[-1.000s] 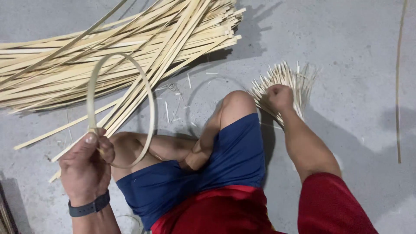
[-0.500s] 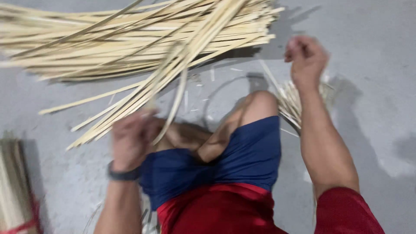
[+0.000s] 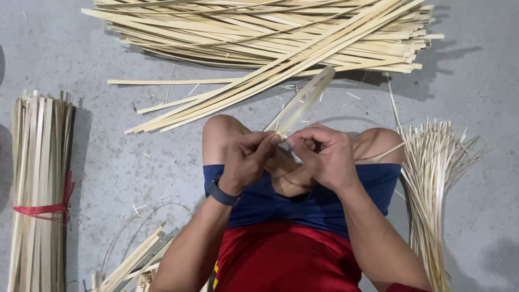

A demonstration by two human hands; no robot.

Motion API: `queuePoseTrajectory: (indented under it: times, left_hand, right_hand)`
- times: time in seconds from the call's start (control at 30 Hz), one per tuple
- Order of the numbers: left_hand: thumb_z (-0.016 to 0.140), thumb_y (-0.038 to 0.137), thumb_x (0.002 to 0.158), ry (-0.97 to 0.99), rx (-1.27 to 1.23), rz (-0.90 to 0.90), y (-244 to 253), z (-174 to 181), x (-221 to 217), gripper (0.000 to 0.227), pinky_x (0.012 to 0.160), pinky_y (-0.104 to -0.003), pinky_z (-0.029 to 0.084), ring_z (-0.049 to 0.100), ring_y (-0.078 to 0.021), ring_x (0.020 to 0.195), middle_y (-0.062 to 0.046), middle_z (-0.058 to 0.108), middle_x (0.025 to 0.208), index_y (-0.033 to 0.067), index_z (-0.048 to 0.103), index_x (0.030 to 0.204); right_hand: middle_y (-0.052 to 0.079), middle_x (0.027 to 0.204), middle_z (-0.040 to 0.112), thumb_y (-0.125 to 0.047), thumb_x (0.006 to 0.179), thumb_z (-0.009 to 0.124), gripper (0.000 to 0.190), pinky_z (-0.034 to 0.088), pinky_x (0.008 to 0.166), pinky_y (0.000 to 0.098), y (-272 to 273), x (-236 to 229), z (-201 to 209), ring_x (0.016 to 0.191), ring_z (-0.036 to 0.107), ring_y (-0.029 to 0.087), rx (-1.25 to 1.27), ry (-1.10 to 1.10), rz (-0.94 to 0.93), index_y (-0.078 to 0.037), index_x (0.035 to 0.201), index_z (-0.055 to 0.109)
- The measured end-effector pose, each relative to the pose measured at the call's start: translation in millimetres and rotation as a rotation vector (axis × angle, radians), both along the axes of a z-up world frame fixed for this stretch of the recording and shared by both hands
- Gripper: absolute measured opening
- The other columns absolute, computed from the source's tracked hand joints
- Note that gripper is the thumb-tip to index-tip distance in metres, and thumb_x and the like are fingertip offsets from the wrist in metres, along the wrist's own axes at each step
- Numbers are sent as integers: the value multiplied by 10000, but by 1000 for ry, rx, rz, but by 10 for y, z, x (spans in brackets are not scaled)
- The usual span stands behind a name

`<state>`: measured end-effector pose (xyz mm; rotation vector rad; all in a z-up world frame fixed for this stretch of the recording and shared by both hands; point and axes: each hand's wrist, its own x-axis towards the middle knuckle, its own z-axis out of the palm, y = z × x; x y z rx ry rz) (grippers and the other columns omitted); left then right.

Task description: Manually weaving and securing bamboo strips to create a circular frame or hoop.

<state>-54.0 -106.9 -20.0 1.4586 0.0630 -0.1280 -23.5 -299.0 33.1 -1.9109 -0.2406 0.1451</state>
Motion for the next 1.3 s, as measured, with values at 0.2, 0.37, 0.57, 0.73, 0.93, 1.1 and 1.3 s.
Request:
queuePoseTrajectory:
  times: [0.2,0.37,0.57,0.73,0.93,1.1,1.3]
  left_hand:
    - [677,210,1017,31,10,-15,11,-49,0,262,532,-199,397,511,-21,641,17,676,736,7,786,1142]
    - [674,210,1007,107,8,-111,79,78,55,251,552,-206,446,557,-23,654,16,704,751,12,794,1102]
    - [682,192,1030,88,-76,-204,3,-24,8,236,553,-214,422,522,-25,652,31,642,725,-4,794,1095]
    - [677,191,988,65,68,-84,-154,173,-60,262,497,-222,388,500,-18,595,27,647,692,19,765,1164]
    - [660,144,999,-103,96,-155,-363,257,-193,245,486,-242,380,471,-46,560,-32,644,663,-12,736,1171]
    - [664,84,991,-263,185,-129,-433,229,-289,135,526,-296,405,455,-105,581,-119,567,682,-34,708,1037]
    - [662,93,1000,-262,227,-132,-398,207,-270,199,503,-324,360,435,-156,514,-92,508,622,-14,631,835]
  right_hand:
    - [16,737,668,-88,906,788,82,414,546,239,3,-41,-45,630,515,64,10,39,0,-17,945,793]
    - [5,769,731,-112,934,729,75,495,557,248,14,316,-700,640,624,76,-69,171,51,-50,932,770]
    - [60,749,727,-144,915,803,126,501,589,278,247,490,-797,666,639,135,93,21,6,-38,857,771]
    - [26,918,739,-207,781,875,240,584,691,254,-115,373,-215,799,726,148,-293,269,-68,-129,973,755]
    - [121,945,752,-171,909,774,157,569,829,387,-549,235,495,864,722,238,-481,-151,17,-85,1041,767]
    - [111,794,734,-232,939,717,167,515,745,447,-151,421,689,736,685,264,-702,-104,539,-80,995,755]
    - [110,684,717,-224,945,664,191,527,573,364,8,503,589,605,690,212,-586,219,570,-47,904,725]
